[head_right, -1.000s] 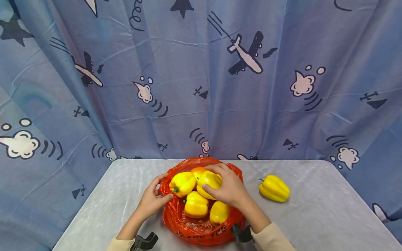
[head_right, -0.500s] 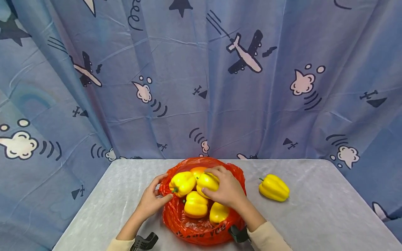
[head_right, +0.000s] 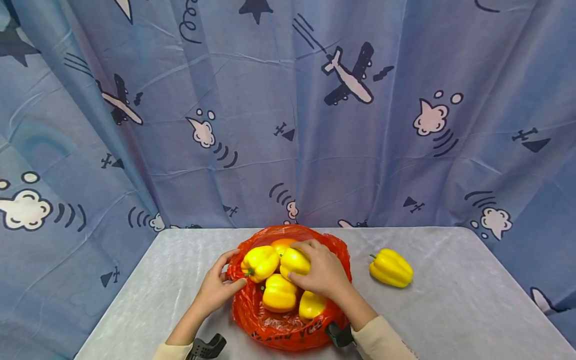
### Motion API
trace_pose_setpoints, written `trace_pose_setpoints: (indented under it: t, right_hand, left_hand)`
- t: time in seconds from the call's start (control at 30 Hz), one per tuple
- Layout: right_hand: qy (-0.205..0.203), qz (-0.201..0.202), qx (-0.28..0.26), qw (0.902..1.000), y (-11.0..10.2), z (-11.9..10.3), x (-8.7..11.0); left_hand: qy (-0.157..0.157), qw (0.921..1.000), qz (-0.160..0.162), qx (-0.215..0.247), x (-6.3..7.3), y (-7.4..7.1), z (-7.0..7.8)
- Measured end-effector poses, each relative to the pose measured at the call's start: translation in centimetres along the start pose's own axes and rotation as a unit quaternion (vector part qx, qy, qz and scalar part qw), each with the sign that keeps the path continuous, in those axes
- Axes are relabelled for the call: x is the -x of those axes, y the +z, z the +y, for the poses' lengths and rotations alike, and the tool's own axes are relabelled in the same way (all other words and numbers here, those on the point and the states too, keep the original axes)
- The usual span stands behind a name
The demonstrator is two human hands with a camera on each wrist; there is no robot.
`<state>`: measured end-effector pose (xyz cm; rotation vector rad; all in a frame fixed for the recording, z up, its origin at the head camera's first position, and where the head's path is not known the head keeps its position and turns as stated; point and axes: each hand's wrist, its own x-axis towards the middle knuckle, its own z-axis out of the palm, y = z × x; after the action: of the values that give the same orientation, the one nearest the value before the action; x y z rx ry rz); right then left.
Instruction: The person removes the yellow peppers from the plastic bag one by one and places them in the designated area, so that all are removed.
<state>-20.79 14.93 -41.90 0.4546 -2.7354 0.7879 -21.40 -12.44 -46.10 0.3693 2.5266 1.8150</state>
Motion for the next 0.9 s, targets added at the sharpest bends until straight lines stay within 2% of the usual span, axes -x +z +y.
trace_pose_setpoints:
  t: [0.4, 0.63, 0.9]
  right_hand:
    - [-0.012, 0.015, -0.003, 0.9998, 0.14, 0.2, -0.09]
    - [-0.005, 0.009, -0.015, 0.9998, 0.18, 0.21, -0.05]
    - [0.007, 0.005, -0.029, 0.9996, -0.01, 0.2, -0.03]
  left_hand:
    - [0.0, 1.0, -0.002, 0.0, -0.09, -0.02, 0.21]
    - [0.004, 1.0, -0.001, -0.004, -0.12, 0.05, 0.17]
    - [-0.001, 0.9999, -0.004, 0.014, -0.09, 0.18, 0.31]
